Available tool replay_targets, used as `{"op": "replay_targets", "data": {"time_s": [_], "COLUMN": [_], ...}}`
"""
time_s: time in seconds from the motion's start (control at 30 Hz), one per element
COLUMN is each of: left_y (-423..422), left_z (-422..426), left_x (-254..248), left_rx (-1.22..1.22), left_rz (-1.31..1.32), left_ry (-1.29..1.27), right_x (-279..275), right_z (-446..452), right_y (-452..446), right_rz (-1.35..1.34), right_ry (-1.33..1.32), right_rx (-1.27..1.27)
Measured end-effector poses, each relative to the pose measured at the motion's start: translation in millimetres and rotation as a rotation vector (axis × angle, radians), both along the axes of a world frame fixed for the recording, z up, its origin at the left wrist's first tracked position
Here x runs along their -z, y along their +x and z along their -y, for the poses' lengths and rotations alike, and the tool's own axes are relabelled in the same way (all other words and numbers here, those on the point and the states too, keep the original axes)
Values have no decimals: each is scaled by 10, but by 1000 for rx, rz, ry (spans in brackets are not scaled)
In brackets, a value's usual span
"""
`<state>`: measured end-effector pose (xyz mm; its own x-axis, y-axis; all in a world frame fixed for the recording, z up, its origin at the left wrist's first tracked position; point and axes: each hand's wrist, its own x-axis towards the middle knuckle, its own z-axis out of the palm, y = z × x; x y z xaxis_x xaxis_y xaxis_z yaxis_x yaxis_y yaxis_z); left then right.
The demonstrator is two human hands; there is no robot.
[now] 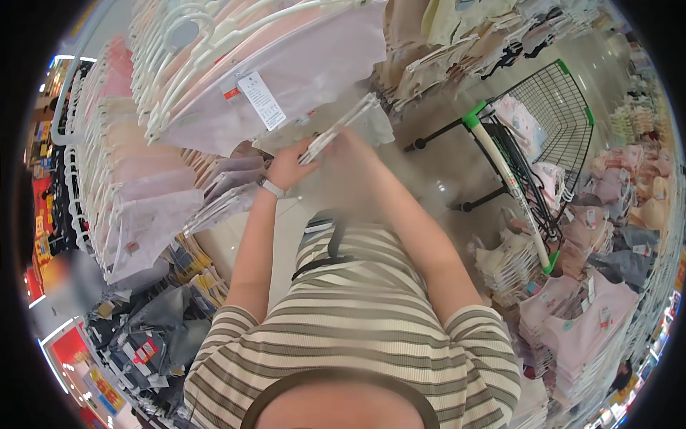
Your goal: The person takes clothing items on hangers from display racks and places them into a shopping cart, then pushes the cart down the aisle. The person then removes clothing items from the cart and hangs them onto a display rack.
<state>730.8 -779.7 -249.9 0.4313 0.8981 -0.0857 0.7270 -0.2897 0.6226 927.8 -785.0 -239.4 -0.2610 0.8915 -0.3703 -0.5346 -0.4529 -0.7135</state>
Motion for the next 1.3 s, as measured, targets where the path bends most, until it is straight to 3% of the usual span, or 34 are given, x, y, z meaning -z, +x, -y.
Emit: {"op": "replay_targets", "data": {"time_s": [0.03, 0.13, 0.23, 0.37, 0.47, 0.77, 0.9, 0.93, 1.07, 1.2, 1.3], "left_y": [-31, -62, 28, 47, 56, -121, -171, -182, -359, -297, -316], "left_z": [-58, -233, -290, -338, -375, -430, -430, -455, -623, -673, -697], "left_x": [71, 263, 126, 78, -136, -136, -262, -257, 190, 57, 169], "left_rx": [1, 8, -44, -89, -148, -109, -55, -60, -24, 16, 8], "left_rz": [-26, -109, -184, -244, -127, -321, -290, -256, -139, -172, -151], "left_ry": [47, 95, 73, 47, 47, 49, -25, -56, 74, -160, -227], "right_x": [-134, 378, 567, 152, 342, 471, 191, 212, 272, 307, 302], "right_z": [-79, -333, -542, -609, -726, -821, -715, -717, -676, -686, -646], "right_y": [-24, -71, -121, -189, -236, -379, -425, -432, -416, -418, -436], "right_rz": [-122, -96, 12, 157, 336, 495, 480, 353, 162, 290, 284], "right_ry": [-392, -266, -191, -72, -26, 55, 34, -10, -75, -141, -94], "right_rx": [32, 38, 52, 28, 19, 28, 58, 101, 180, 101, 285]}}
